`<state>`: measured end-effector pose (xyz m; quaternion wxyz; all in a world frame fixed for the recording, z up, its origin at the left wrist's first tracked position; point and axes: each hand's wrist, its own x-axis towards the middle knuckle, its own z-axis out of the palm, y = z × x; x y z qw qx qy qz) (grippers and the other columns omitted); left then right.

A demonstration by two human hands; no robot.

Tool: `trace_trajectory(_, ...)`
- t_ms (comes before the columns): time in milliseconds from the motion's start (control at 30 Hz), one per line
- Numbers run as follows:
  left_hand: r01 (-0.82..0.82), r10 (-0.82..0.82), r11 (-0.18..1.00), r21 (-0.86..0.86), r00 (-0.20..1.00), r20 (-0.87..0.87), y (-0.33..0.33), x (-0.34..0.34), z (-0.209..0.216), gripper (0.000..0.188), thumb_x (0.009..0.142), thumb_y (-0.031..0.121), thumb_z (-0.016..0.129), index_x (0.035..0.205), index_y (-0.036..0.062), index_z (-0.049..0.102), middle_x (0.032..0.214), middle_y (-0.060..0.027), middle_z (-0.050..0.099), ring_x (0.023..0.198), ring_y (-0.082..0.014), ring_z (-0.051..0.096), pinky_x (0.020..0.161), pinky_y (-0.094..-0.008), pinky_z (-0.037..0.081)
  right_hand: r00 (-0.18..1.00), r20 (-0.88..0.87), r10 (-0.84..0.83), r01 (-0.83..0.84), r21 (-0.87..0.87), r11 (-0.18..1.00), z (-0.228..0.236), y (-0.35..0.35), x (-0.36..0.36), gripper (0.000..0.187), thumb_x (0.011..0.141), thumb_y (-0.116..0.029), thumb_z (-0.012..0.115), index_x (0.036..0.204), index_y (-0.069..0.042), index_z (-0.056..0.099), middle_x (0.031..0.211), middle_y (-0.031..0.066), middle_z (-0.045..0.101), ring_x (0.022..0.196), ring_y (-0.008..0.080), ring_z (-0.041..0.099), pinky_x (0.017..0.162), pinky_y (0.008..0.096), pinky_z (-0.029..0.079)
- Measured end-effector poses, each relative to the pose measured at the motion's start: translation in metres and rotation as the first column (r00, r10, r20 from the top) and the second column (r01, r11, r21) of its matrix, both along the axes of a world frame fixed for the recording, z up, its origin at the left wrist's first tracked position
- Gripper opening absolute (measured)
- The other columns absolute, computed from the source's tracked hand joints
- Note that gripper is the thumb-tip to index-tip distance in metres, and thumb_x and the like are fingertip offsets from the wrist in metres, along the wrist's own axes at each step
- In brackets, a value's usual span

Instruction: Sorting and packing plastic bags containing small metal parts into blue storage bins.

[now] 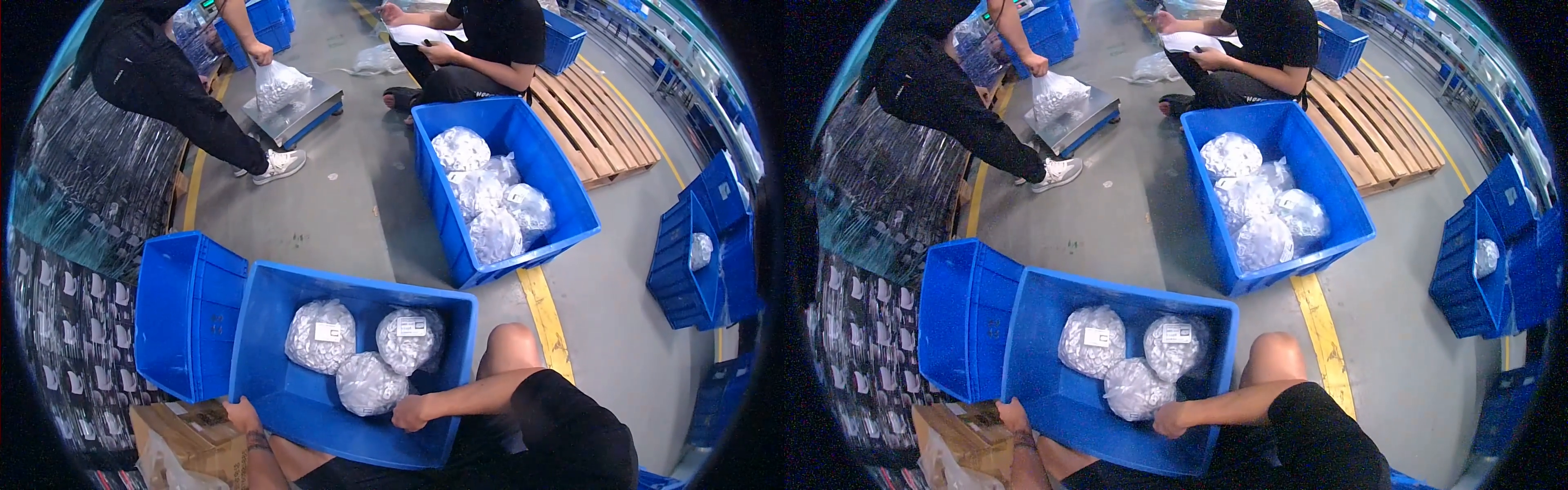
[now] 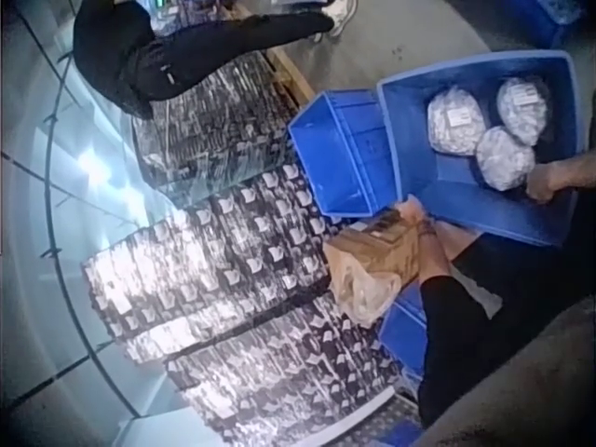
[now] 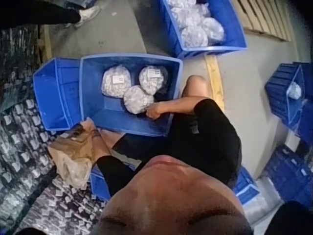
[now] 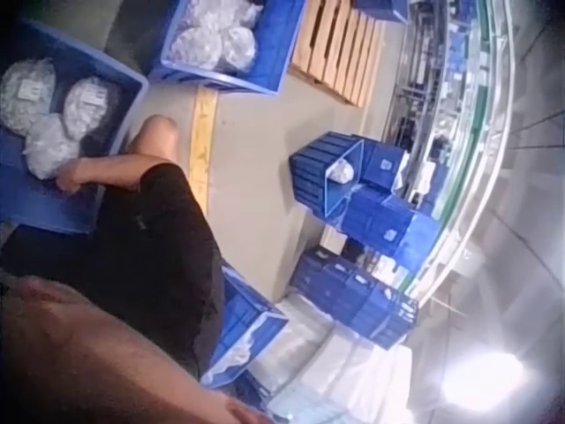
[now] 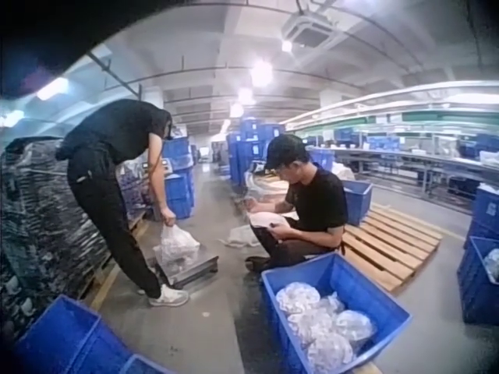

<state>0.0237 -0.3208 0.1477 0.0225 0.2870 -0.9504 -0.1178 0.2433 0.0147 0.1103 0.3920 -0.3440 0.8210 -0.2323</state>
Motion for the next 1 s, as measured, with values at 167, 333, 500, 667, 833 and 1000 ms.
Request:
trace_trajectory(167, -0.042, 0.042, 0.999, 0.013, 0.999, -0.006, 0.01, 0.0, 0.004, 0.045, 0.079, 0.022, 0.065, 0.117, 0.0009, 0.054, 0.108, -0.0244, 0.064, 0.101, -0.0417, 0.061, 0.088, -0.0487, 0.048, 0.999, -0.018, 0.026, -0.027, -0.025, 0.999, -0.007, 0.001, 0.001, 0.029, 0.077, -0.024, 0.063, 0.091, 0.0, 0.068, 0.094, 0.0189, 0.068, 0.092, 0.0366, 0.065, 0.08, 0.0452, 0.053)
trace_trajectory(333, -0.001, 0.001, 1.0, 0.026, 1.0, -0.013, -0.001, 0.0, -0.003, 0.039, 0.083, 0.021, 0.062, 0.114, 0.0001, 0.054, 0.109, -0.0259, 0.063, 0.1, -0.0432, 0.061, 0.086, -0.0508, 0.048, 1.0, 0.011, 0.004, -0.004, -0.001, 1.0, -0.008, -0.001, 0.002, 0.028, 0.077, -0.025, 0.063, 0.091, -0.001, 0.068, 0.093, 0.0193, 0.068, 0.091, 0.0371, 0.065, 0.078, 0.0457, 0.053)
trace_trajectory(500, 0.015, -0.014, 0.999, 0.049, 1.0, -0.019, -0.001, 0.0, -0.002, 0.039, 0.081, 0.021, 0.063, 0.112, -0.0005, 0.053, 0.107, -0.0266, 0.063, 0.1, -0.0433, 0.061, 0.086, -0.0504, 0.048, 0.999, 0.038, 0.001, -0.001, 0.002, 1.0, -0.013, -0.003, 0.002, 0.027, 0.077, -0.025, 0.062, 0.09, -0.001, 0.068, 0.092, 0.0191, 0.068, 0.09, 0.0372, 0.065, 0.077, 0.0459, 0.053)
trace_trajectory(667, 0.021, -0.019, 0.998, 0.065, 0.999, -0.034, 0.004, 0.002, 0.002, 0.039, 0.08, 0.021, 0.064, 0.111, -0.0004, 0.053, 0.106, -0.0268, 0.063, 0.099, -0.0436, 0.061, 0.087, -0.0504, 0.048, 1.0, 0.031, -0.005, 0.005, -0.004, 1.0, -0.007, 0.0, 0.002, 0.027, 0.077, -0.025, 0.062, 0.088, -0.001, 0.069, 0.092, 0.0189, 0.068, 0.089, 0.0371, 0.065, 0.077, 0.0457, 0.053)
trace_trajectory(833, 0.024, -0.023, 0.998, 0.057, 0.999, -0.033, 0.004, 0.001, 0.002, 0.039, 0.08, 0.021, 0.065, 0.111, -0.0009, 0.054, 0.105, -0.0262, 0.064, 0.099, -0.0439, 0.061, 0.087, -0.0506, 0.047, 1.0, -0.006, -0.015, 0.015, -0.006, 1.0, -0.006, 0.0, 0.003, 0.028, 0.077, -0.026, 0.065, 0.089, -0.001, 0.069, 0.092, 0.0192, 0.069, 0.09, 0.0369, 0.065, 0.078, 0.0455, 0.053)
trace_trajectory(1000, 0.016, -0.013, 0.998, 0.055, 0.998, -0.054, 0.001, 0.0, -0.002, 0.04, 0.08, 0.019, 0.065, 0.112, -0.0023, 0.054, 0.106, -0.0265, 0.064, 0.099, -0.0436, 0.061, 0.087, -0.0498, 0.048, 1.0, -0.008, 0.002, -0.002, -0.012, 1.0, 0.003, 0.001, 0.0, 0.027, 0.077, -0.025, 0.064, 0.087, -0.001, 0.07, 0.091, 0.0193, 0.069, 0.09, 0.0369, 0.066, 0.078, 0.0455, 0.053)
